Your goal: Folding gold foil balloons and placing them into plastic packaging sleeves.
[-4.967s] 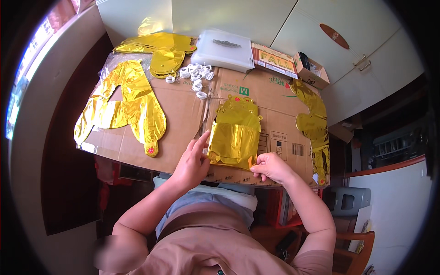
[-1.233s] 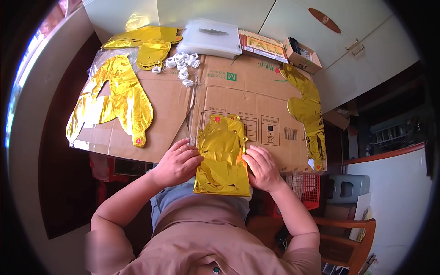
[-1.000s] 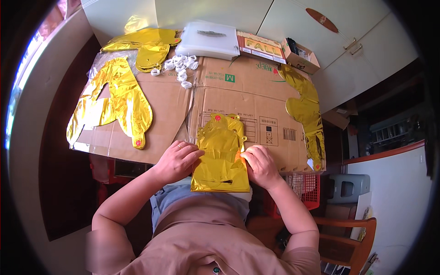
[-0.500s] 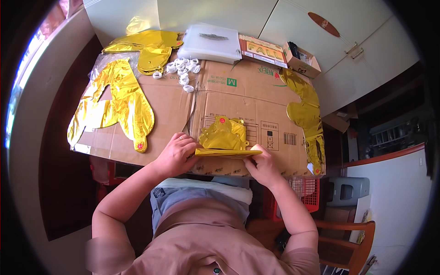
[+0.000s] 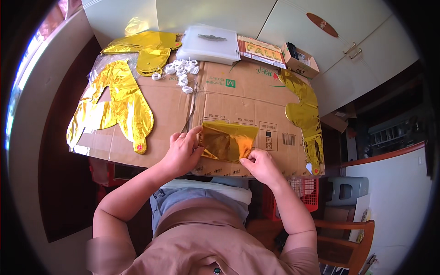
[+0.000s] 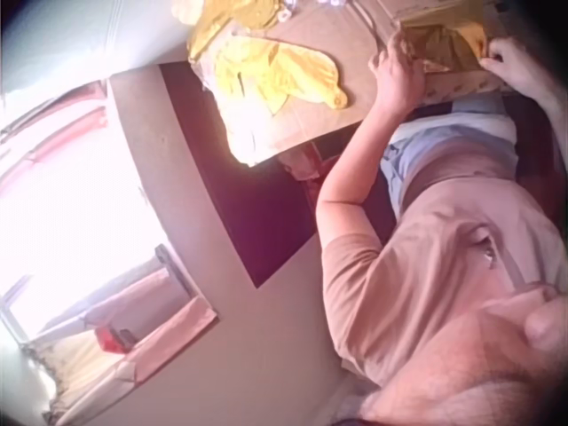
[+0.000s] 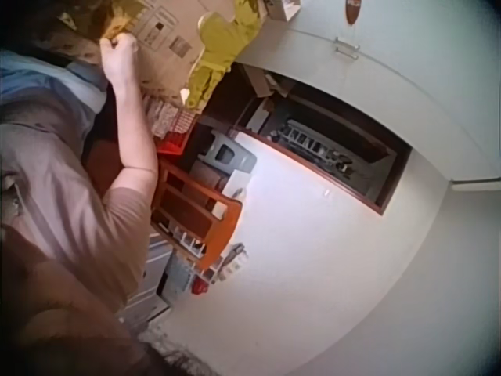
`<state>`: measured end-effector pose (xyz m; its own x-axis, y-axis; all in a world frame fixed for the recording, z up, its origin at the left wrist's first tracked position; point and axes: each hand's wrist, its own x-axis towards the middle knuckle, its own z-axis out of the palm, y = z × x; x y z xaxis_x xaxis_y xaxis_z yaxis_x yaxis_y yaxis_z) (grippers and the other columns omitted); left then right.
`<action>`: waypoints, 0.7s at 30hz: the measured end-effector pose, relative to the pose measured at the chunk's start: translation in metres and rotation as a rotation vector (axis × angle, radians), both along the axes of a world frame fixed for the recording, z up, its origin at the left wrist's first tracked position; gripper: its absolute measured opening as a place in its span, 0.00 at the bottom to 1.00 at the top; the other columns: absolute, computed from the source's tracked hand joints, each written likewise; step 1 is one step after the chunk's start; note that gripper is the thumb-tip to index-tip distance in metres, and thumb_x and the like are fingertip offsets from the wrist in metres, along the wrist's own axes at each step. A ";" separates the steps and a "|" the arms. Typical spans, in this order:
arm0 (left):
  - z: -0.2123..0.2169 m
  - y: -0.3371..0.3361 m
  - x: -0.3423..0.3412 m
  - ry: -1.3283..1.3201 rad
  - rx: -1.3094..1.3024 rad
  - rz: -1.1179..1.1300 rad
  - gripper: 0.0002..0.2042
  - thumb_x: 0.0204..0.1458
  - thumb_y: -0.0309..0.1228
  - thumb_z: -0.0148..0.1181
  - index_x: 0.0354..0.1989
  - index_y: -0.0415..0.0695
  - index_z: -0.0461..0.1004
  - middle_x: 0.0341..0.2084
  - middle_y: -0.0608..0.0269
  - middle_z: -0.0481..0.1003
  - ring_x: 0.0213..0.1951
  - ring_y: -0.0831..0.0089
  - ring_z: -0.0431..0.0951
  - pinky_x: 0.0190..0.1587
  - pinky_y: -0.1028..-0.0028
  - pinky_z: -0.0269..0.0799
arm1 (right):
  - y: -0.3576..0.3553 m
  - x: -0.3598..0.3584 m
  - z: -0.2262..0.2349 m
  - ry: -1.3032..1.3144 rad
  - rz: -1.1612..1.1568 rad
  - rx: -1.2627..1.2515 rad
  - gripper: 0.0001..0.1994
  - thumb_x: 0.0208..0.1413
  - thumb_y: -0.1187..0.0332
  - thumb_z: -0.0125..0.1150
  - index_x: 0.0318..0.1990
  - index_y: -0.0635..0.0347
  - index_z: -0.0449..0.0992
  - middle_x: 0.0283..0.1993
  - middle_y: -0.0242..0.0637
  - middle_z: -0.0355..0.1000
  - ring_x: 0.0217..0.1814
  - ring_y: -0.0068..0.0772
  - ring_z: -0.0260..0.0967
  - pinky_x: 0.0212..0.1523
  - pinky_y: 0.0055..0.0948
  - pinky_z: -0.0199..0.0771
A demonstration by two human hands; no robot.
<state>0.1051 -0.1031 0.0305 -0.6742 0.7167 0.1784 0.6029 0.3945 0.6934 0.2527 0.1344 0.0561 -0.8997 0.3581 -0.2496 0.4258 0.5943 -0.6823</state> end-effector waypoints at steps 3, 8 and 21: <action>0.000 0.001 0.001 0.003 -0.015 0.033 0.29 0.55 0.30 0.62 0.65 0.40 0.62 0.28 0.64 0.76 0.43 0.61 0.76 0.59 0.55 0.58 | 0.002 0.002 -0.013 0.118 0.021 0.068 0.15 0.54 0.65 0.68 0.26 0.70 0.75 0.24 0.44 0.71 0.27 0.32 0.69 0.31 0.35 0.70; 0.004 -0.006 0.002 -0.039 -0.036 0.068 0.31 0.55 0.32 0.62 0.68 0.41 0.61 0.29 0.66 0.77 0.46 0.63 0.75 0.62 0.55 0.56 | 0.003 0.000 -0.014 0.088 0.025 0.069 0.15 0.55 0.65 0.67 0.26 0.70 0.73 0.25 0.46 0.70 0.26 0.38 0.68 0.32 0.38 0.69; -0.012 -0.002 0.014 0.108 -0.009 0.088 0.32 0.55 0.31 0.60 0.69 0.43 0.57 0.28 0.66 0.77 0.46 0.63 0.73 0.64 0.49 0.50 | -0.007 -0.002 -0.028 0.110 0.012 0.326 0.13 0.61 0.65 0.57 0.28 0.67 0.75 0.34 0.52 0.75 0.39 0.57 0.74 0.42 0.49 0.74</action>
